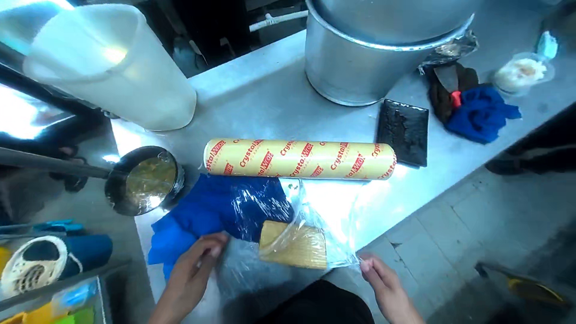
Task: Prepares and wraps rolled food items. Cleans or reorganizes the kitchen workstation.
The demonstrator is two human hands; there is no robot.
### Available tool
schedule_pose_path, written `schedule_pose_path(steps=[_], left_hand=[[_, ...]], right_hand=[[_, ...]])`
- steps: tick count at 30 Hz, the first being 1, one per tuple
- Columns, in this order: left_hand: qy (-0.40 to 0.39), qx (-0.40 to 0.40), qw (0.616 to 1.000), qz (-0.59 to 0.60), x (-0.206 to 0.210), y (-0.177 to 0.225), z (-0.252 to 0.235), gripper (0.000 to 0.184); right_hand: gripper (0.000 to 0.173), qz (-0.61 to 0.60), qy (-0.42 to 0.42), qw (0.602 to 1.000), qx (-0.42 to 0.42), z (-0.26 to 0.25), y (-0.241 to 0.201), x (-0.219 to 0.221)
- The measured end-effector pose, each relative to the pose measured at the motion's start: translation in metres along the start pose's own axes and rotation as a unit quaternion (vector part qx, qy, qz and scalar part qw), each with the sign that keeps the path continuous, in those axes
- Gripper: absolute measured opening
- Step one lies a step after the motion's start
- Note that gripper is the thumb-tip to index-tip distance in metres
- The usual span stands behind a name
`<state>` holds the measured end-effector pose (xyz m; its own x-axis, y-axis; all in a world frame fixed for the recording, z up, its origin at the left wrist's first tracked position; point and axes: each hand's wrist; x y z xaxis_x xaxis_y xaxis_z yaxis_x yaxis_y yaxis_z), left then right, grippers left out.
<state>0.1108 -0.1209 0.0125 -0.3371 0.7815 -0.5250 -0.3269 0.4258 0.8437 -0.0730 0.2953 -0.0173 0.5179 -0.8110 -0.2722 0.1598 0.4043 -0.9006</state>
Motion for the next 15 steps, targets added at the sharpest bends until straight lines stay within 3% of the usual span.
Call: schedule_pose_path(steps=[4, 6, 7, 8, 10, 13, 15], left_hand=[[-0.06, -0.096, 0.992, 0.059, 0.013, 0.013, 0.012, 0.03], [-0.095, -0.135, 0.977, 0.131, 0.034, 0.031, 0.018, 0.063], [-0.095, -0.145, 0.974, 0.144, 0.046, 0.037, 0.019, 0.071], [-0.074, -0.15, 0.975, 0.145, 0.056, 0.039, 0.021, 0.062], [0.021, -0.15, 0.979, 0.135, 0.065, 0.039, 0.022, 0.025], [0.118, -0.147, 0.97, 0.151, 0.055, 0.031, 0.018, 0.02], [0.063, -0.124, 0.985, 0.105, 0.045, 0.023, 0.019, 0.023]], right_hand=[[0.02, -0.064, 0.045, 0.988, 0.134, 0.016, -0.006, 0.0], [0.022, -0.097, 0.069, 0.974, 0.194, 0.019, -0.018, 0.002], [0.022, -0.12, 0.084, 0.966, 0.213, 0.018, -0.022, 0.003], [0.023, -0.15, 0.1, 0.957, 0.228, 0.017, -0.025, 0.005], [0.025, -0.228, 0.134, 0.93, 0.254, 0.013, -0.032, 0.01], [0.023, -0.32, 0.179, 0.89, 0.27, 0.007, -0.038, 0.017], [0.015, -0.345, 0.169, 0.888, 0.252, 0.005, -0.035, 0.021]])
Point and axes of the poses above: each hand's wrist, its own z-axis away from the middle knuckle, its own x-axis out of the palm, y = z × x, and after that the axes turned 3 degrees about y, right-handed
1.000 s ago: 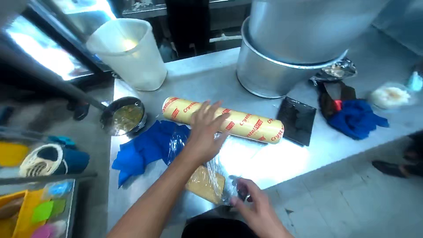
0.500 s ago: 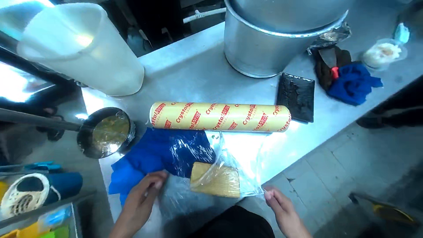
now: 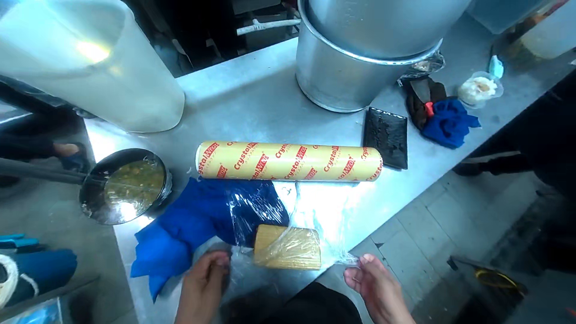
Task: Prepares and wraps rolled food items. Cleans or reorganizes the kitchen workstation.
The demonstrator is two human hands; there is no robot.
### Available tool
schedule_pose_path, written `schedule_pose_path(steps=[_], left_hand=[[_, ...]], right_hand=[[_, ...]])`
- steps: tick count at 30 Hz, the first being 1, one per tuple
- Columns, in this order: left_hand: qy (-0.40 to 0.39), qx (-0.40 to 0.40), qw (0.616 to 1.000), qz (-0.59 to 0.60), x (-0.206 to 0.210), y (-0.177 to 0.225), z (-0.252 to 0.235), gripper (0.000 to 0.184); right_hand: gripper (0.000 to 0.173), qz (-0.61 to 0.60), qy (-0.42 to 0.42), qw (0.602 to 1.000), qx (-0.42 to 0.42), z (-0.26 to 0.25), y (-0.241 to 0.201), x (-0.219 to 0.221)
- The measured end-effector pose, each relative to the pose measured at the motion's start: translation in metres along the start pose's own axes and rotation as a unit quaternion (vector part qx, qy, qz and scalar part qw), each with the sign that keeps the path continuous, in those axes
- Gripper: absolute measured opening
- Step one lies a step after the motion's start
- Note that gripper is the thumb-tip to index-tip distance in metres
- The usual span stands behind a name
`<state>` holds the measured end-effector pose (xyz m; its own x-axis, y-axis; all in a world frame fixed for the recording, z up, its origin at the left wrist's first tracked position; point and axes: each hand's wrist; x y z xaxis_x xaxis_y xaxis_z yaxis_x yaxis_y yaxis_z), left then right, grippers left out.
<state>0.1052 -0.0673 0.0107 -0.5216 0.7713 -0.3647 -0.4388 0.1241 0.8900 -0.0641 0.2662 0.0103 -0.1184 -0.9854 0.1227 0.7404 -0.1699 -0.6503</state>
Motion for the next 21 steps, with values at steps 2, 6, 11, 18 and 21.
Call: schedule_pose_path(steps=[2, 6, 11, 18, 21], left_hand=[[-0.118, 0.042, 0.988, -0.09, -0.005, 0.002, 0.0, 0.048], [-0.056, 0.08, 0.991, -0.093, 0.005, -0.013, -0.008, 0.026], [0.024, -0.03, 0.997, 0.066, -0.003, -0.019, -0.013, 0.024], [0.165, -0.325, 0.855, 0.368, 0.008, 0.01, -0.022, 0.028], [0.177, -0.329, 0.85, 0.371, 0.01, 0.015, -0.014, 0.033]], right_hand=[[0.031, 0.063, -0.055, 0.996, -0.039, -0.002, 0.004, 0.0], [0.014, 0.252, -0.094, 0.954, -0.134, -0.002, 0.004, 0.002], [0.018, 0.276, -0.081, 0.946, -0.147, -0.01, 0.001, -0.009], [0.017, 0.136, 0.046, 0.987, -0.065, -0.013, 0.009, 0.004], [0.008, 0.16, 0.085, 0.976, -0.123, -0.008, 0.013, 0.004]])
Point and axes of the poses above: each hand's wrist, its own z-axis away from the middle knuckle, its own x-axis out of the palm, y = z × x, and after that the axes turned 3 degrees about y, right-handed
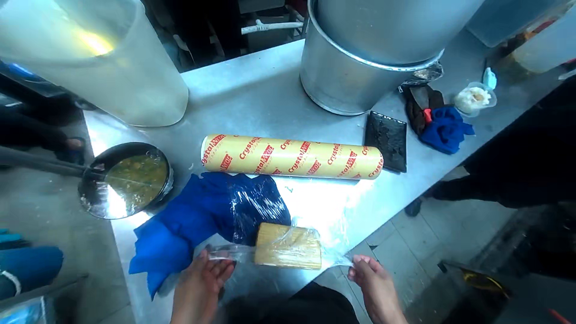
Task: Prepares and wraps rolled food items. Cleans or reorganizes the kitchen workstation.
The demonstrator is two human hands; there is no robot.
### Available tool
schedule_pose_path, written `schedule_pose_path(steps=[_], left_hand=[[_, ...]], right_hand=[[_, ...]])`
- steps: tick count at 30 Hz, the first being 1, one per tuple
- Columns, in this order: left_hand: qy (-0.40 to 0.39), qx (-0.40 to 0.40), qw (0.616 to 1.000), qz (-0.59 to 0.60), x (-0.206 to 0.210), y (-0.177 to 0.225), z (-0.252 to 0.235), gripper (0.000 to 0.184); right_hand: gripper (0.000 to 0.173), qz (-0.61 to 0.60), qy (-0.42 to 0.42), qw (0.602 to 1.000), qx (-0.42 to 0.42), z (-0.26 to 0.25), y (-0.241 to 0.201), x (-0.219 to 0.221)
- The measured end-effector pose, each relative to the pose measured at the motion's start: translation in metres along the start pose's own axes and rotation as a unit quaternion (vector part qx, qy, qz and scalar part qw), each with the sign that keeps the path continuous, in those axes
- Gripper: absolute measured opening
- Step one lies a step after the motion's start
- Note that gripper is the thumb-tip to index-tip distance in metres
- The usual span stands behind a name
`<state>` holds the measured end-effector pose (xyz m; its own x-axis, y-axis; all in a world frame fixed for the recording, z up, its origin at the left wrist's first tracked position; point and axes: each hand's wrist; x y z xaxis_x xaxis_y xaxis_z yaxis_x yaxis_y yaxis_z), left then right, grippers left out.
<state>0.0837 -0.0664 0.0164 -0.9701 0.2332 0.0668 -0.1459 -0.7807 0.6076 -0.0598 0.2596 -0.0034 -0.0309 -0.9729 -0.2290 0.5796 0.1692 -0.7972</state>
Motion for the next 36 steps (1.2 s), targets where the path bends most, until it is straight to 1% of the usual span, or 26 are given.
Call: schedule_pose_path(steps=[1, 2, 3, 4, 5, 6, 7, 8, 10, 11, 14, 17, 19, 22, 24, 25, 26, 28, 30, 31, 32, 33, 34, 35, 36], left_hand=[[-0.018, 0.019, 0.999, -0.031, -0.003, -0.001, 0.005, 0.034], [-0.047, 0.037, 0.995, -0.076, -0.007, -0.003, 0.009, 0.035], [-0.082, 0.052, 0.987, -0.125, -0.012, -0.005, 0.013, 0.035], [-0.111, 0.059, 0.977, -0.17, -0.015, -0.006, 0.016, 0.035], [-0.129, 0.056, 0.969, -0.203, -0.014, -0.007, 0.018, 0.035], [-0.135, 0.046, 0.964, -0.225, -0.01, -0.009, 0.018, 0.033], [-0.134, 0.038, 0.961, -0.238, -0.006, -0.01, 0.015, 0.028], [-0.131, 0.034, 0.962, -0.238, -0.001, -0.01, 0.011, 0.022], [-0.119, 0.039, 0.97, -0.207, 0.004, -0.008, 0.006, 0.011], [-0.114, 0.046, 0.974, -0.191, 0.005, -0.006, 0.006, 0.009], [-0.096, 0.067, 0.973, -0.197, 0.013, 0.007, 0.018, 0.011], [-0.082, 0.086, 0.959, -0.258, 0.025, 0.02, 0.018, 0.018], [-0.084, 0.094, 0.948, -0.293, 0.034, 0.029, 0.012, 0.025], [-0.067, 0.093, 0.942, -0.314, 0.048, 0.045, 0.008, 0.031], [-0.044, 0.082, 0.946, -0.311, 0.053, 0.053, 0.005, 0.034], [-0.033, 0.078, 0.947, -0.31, 0.055, 0.056, 0.002, 0.036], [-0.027, 0.077, 0.946, -0.314, 0.056, 0.059, 0.0, 0.036], [-0.029, 0.069, 0.935, -0.346, 0.055, 0.06, -0.005, 0.036], [-0.034, 0.049, 0.925, -0.376, 0.048, 0.056, -0.008, 0.035], [-0.032, 0.052, 0.922, -0.383, 0.042, 0.052, -0.009, 0.035], [-0.025, 0.075, 0.918, -0.388, 0.036, 0.047, -0.009, 0.031], [-0.012, 0.124, 0.909, -0.398, 0.029, 0.041, -0.007, 0.023], [-0.004, 0.196, 0.889, -0.414, 0.023, 0.037, -0.002, 0.018], [-0.009, 0.286, 0.851, -0.441, 0.019, 0.033, 0.004, 0.034], [-0.018, 0.372, 0.798, -0.474, 0.02, 0.03, 0.011, 0.048]], right_hand=[[0.022, 0.059, -0.015, 0.994, -0.091, 0.005, 0.004, -0.007], [0.042, 0.138, -0.049, 0.967, -0.207, 0.01, 0.008, -0.015], [0.053, 0.224, -0.082, 0.913, -0.331, 0.011, 0.012, -0.023], [0.054, 0.307, -0.103, 0.841, -0.433, 0.009, 0.016, -0.027], [0.054, 0.373, -0.108, 0.774, -0.501, 0.005, 0.022, -0.027], [0.051, 0.413, -0.107, 0.725, -0.541, -0.001, 0.029, -0.024], [0.045, 0.432, -0.103, 0.696, -0.565, -0.009, 0.035, -0.021], [0.038, 0.431, -0.103, 0.683, -0.58, -0.018, 0.038, -0.018], [0.026, 0.412, -0.116, 0.676, -0.6, -0.033, 0.034, -0.012], [0.024, 0.406, -0.132, 0.673, -0.605, -0.037, 0.027, -0.01], [0.027, 0.39, -0.224, 0.675, -0.585, -0.042, -0.008, -0.009], [0.029, 0.381, -0.328, 0.684, -0.528, -0.055, -0.039, -0.002], [0.027, 0.387, -0.391, 0.701, -0.454, -0.067, -0.057, 0.008], [0.025, 0.374, -0.466, 0.748, -0.289, -0.08, -0.088, 0.023], [0.025, 0.369, -0.503, 0.761, -0.181, -0.088, -0.107, 0.031], [0.025, 0.367, -0.517, 0.76, -0.143, -0.093, -0.114, 0.034], [0.025, 0.369, -0.531, 0.753, -0.12, -0.099, -0.118, 0.037], [0.026, 0.402, -0.554, 0.72, -0.112, -0.104, -0.124, 0.043], [0.027, 0.448, -0.57, 0.675, -0.135, -0.103, -0.126, 0.047], [0.026, 0.468, -0.574, 0.653, -0.156, -0.101, -0.126, 0.048], [0.025, 0.481, -0.574, 0.639, -0.176, -0.099, -0.125, 0.048], [0.023, 0.488, -0.565, 0.638, -0.189, -0.095, -0.124, 0.049], [0.022, 0.491, -0.544, 0.651, -0.197, -0.091, -0.123, 0.049], [0.025, 0.484, -0.51, 0.68, -0.21, -0.086, -0.121, 0.049], [0.03, 0.465, -0.468, 0.715, -0.232, -0.081, -0.117, 0.051]])
Point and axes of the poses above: each hand's wrist, its own z-axis away from the middle knuckle, its own x-axis out of the palm, y = z × x, and after that the axes turned 3 degrees about y, right-handed
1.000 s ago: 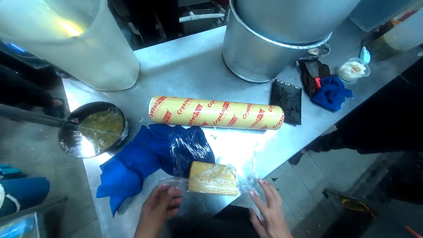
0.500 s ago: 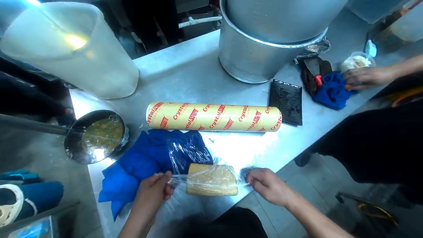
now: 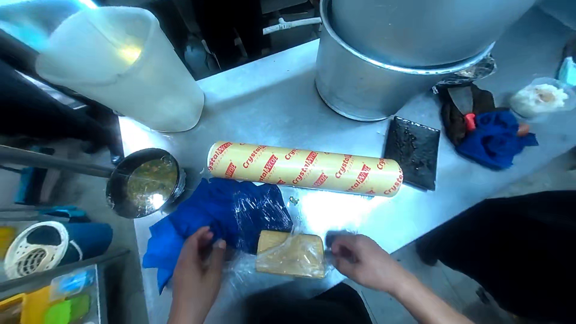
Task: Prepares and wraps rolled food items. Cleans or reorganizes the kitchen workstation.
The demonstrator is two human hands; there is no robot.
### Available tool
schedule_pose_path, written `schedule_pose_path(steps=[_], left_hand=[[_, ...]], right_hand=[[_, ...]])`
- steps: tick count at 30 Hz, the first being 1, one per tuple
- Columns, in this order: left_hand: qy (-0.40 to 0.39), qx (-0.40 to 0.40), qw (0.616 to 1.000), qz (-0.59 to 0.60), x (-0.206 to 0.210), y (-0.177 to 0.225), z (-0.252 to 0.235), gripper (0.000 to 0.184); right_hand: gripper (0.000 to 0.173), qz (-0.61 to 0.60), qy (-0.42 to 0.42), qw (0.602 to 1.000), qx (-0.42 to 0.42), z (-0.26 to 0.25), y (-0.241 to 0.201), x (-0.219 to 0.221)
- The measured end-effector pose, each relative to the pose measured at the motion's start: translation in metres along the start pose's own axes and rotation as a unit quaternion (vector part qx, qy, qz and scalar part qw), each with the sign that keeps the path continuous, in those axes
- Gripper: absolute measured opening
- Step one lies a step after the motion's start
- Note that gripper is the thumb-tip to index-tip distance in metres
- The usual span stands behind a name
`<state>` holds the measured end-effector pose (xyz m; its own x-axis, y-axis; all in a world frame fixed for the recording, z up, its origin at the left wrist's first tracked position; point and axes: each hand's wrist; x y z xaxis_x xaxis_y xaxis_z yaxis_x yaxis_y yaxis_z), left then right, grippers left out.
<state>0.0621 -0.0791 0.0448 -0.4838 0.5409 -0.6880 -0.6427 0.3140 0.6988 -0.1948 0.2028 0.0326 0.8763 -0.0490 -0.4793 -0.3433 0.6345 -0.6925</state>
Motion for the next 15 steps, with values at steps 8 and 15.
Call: schedule_pose_path(steps=[8, 15], left_hand=[[-0.066, 0.329, 0.933, -0.13, 0.063, 0.002, 0.003, 0.029], [-0.069, 0.365, 0.924, -0.092, 0.069, -0.006, 0.0, 0.033]], right_hand=[[0.042, 0.129, 0.214, 0.954, -0.163, -0.017, -0.021, 0.051], [0.026, -0.092, 0.221, 0.961, -0.141, -0.015, -0.014, 0.051]])
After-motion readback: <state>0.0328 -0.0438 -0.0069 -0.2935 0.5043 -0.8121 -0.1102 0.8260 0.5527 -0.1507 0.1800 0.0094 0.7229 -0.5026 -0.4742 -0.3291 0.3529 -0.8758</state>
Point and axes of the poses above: each hand's wrist, its own z-axis away from the middle knuckle, its own x-axis out of the palm, y = z × x, and after that the axes turned 3 degrees about y, right-handed
